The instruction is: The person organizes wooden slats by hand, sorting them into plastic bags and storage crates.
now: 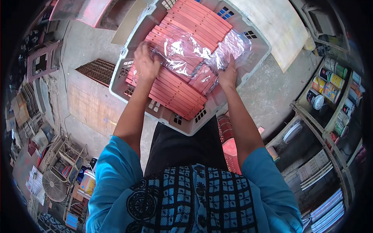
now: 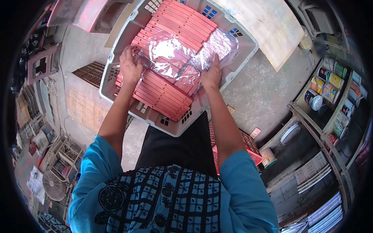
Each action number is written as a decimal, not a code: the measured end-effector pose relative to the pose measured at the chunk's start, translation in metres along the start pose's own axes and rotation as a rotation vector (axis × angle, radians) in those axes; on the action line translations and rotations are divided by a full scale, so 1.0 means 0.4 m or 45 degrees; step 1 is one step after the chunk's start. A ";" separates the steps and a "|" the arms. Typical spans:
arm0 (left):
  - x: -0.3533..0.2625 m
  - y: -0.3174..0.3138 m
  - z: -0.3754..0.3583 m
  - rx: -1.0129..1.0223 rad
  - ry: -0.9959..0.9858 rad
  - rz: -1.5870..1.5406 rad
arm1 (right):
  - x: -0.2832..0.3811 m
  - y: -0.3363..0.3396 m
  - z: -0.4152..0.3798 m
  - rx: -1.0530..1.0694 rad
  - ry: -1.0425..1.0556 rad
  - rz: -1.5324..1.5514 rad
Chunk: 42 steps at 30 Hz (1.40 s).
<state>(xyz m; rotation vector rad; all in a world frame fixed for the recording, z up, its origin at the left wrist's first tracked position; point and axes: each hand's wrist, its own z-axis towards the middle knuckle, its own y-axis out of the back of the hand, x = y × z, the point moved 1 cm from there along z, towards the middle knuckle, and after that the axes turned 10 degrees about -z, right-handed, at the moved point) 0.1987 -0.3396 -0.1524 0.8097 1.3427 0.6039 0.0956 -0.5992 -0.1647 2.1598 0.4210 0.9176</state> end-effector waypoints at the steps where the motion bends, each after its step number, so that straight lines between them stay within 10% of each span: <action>1: -0.017 -0.002 -0.011 0.095 -0.089 0.028 | -0.007 -0.007 0.008 0.000 0.031 -0.019; 8: -0.053 -0.062 -0.083 0.654 -0.156 0.424 | -0.033 -0.035 0.021 -0.200 0.224 -0.154; 15: -0.059 -0.062 -0.092 0.681 -0.126 0.517 | 0.037 -0.042 -0.109 -0.109 0.730 -0.457; 42: -0.044 -0.001 -0.139 0.474 -0.058 0.189 | 0.035 -0.065 -0.182 0.123 0.764 -0.713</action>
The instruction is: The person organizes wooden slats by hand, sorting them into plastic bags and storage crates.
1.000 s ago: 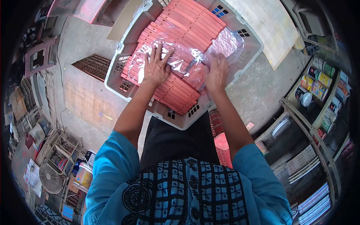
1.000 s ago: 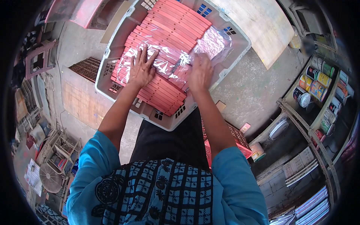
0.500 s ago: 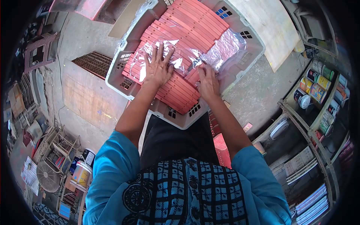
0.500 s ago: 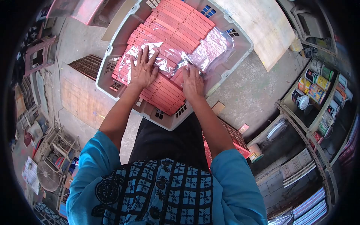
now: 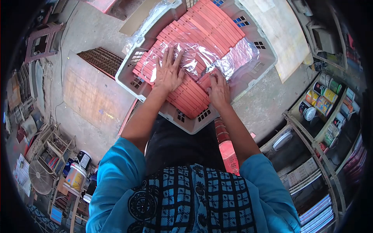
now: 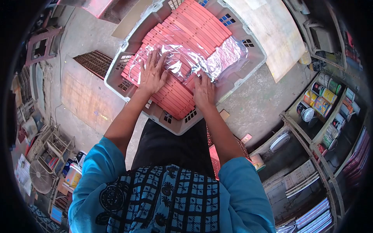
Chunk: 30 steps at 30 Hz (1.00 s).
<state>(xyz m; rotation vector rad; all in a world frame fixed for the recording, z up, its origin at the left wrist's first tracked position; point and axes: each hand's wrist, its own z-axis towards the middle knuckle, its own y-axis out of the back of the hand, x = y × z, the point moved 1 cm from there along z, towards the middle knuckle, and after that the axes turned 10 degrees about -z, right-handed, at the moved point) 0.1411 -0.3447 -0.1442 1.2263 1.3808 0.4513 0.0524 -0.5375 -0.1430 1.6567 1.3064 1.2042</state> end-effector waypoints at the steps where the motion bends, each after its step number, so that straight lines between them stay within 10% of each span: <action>1: -0.003 0.016 -0.011 -0.007 0.002 -0.049 | 0.003 0.003 -0.003 -0.023 0.012 -0.004; 13: 0.051 0.276 -0.492 0.004 -0.175 -0.694 | 0.147 0.101 -0.267 -0.395 -0.239 0.286; 19: 0.023 0.477 -0.536 -0.114 -0.290 -0.810 | 0.286 0.110 -0.353 -0.196 0.222 0.327; 30: -0.669 1.254 -0.517 -0.554 -0.952 0.149 | 0.415 0.353 -0.354 0.193 0.919 0.347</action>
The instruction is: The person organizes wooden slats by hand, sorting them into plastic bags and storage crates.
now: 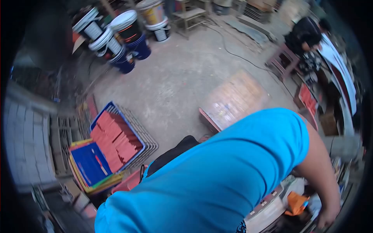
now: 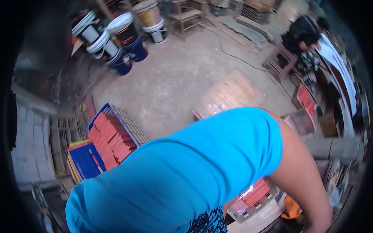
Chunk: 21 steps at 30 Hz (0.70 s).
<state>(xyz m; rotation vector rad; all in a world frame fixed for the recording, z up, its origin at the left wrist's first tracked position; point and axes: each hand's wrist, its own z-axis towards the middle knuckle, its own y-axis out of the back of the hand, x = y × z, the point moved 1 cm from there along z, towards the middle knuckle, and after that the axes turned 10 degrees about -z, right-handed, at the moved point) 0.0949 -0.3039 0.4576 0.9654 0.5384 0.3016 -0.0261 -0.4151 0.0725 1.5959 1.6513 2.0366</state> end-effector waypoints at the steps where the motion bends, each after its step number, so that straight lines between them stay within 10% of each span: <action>1: -0.032 0.047 -0.001 -0.018 0.017 0.066 | 0.021 0.009 0.014 0.034 0.044 -0.012; 9: -0.176 0.256 -0.335 0.026 0.328 0.352 | 0.288 -0.093 0.167 0.395 0.411 -0.153; 15: -0.267 0.257 -1.005 -0.424 0.614 0.097 | 0.550 -0.300 0.264 0.808 0.626 -0.333; 21: -0.525 0.114 -1.679 -0.980 1.944 -0.115 | 0.811 -0.547 0.321 1.223 0.706 -0.560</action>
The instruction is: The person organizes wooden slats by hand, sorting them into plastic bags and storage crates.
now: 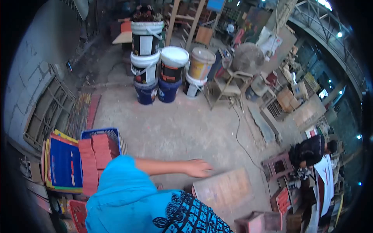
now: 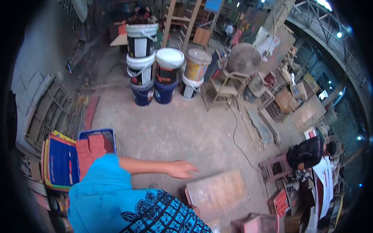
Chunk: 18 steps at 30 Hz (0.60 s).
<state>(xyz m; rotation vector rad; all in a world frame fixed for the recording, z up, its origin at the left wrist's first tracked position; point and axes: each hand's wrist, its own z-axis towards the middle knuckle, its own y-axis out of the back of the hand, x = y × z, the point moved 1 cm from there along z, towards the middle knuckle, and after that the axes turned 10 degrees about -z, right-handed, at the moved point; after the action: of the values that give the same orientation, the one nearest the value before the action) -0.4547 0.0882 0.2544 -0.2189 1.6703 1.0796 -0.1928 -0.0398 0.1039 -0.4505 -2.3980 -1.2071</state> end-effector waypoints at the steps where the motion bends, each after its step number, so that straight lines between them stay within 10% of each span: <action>1: 0.083 0.029 -0.059 -0.100 0.181 0.032 | 0.040 0.019 0.053 -0.002 0.008 0.003; 13: 0.303 0.292 -0.538 -1.287 0.724 -0.901 | 0.468 0.087 0.719 0.002 0.669 -0.337; 18: 0.446 0.374 -0.605 -1.690 0.733 -1.479 | 0.771 0.087 1.073 0.579 -0.005 1.068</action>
<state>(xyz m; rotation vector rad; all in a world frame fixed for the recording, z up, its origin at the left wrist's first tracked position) -0.7821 0.0595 0.1859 -2.1747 0.6546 1.0000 -0.5358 0.3600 0.0510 -1.1337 -2.0176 -0.2847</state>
